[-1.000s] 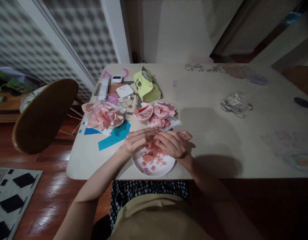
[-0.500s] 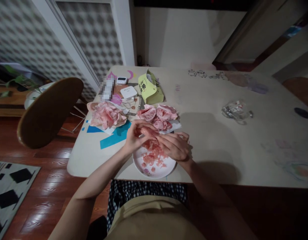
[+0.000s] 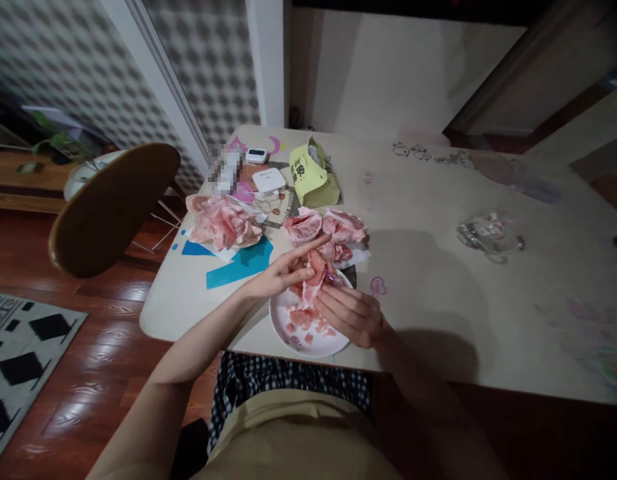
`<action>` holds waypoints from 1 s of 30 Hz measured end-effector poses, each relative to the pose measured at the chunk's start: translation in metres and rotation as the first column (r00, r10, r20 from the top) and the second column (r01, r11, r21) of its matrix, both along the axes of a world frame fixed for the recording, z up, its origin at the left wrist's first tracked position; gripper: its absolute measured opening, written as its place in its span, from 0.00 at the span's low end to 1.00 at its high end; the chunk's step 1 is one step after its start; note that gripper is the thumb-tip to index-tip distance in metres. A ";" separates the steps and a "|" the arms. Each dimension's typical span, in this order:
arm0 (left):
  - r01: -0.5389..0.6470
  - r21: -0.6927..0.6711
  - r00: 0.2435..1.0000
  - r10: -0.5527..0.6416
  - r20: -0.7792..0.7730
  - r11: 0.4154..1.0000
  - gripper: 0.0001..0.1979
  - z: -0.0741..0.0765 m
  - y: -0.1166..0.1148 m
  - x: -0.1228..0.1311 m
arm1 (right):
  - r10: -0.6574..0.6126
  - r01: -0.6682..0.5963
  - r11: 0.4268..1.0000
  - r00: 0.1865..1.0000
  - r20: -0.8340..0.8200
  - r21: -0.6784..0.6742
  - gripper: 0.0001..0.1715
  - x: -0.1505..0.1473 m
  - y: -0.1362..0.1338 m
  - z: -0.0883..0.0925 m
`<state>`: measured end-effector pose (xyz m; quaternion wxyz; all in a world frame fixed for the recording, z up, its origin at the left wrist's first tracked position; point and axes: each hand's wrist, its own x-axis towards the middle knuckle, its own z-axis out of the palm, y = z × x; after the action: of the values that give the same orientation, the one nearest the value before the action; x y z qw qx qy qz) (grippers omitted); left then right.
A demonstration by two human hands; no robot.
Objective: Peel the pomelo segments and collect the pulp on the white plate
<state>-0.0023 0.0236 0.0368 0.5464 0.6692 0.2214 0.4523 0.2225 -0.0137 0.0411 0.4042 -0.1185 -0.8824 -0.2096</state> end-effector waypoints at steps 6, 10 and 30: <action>0.165 -0.249 0.986 -0.159 0.047 0.954 0.34 -0.005 -0.005 0.001 | 0.044 -0.044 0.999 0.999 -0.021 -0.001 0.15 -0.003 0.004 -0.005; 0.093 -0.225 0.995 -0.085 0.046 0.970 0.31 -0.009 -0.008 0.005 | 0.051 -0.051 0.999 0.999 -0.011 0.005 0.16 -0.004 0.009 -0.010; -0.403 0.105 0.914 0.406 -0.011 0.909 0.20 -0.021 -0.021 0.026 | 0.043 -0.043 0.998 0.999 -0.008 -0.043 0.14 -0.008 0.016 -0.023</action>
<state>0.0241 0.0028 0.0162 0.4030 0.6427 0.3410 0.5552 0.2143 0.0025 0.0178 0.4090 -0.1090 -0.8877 -0.1813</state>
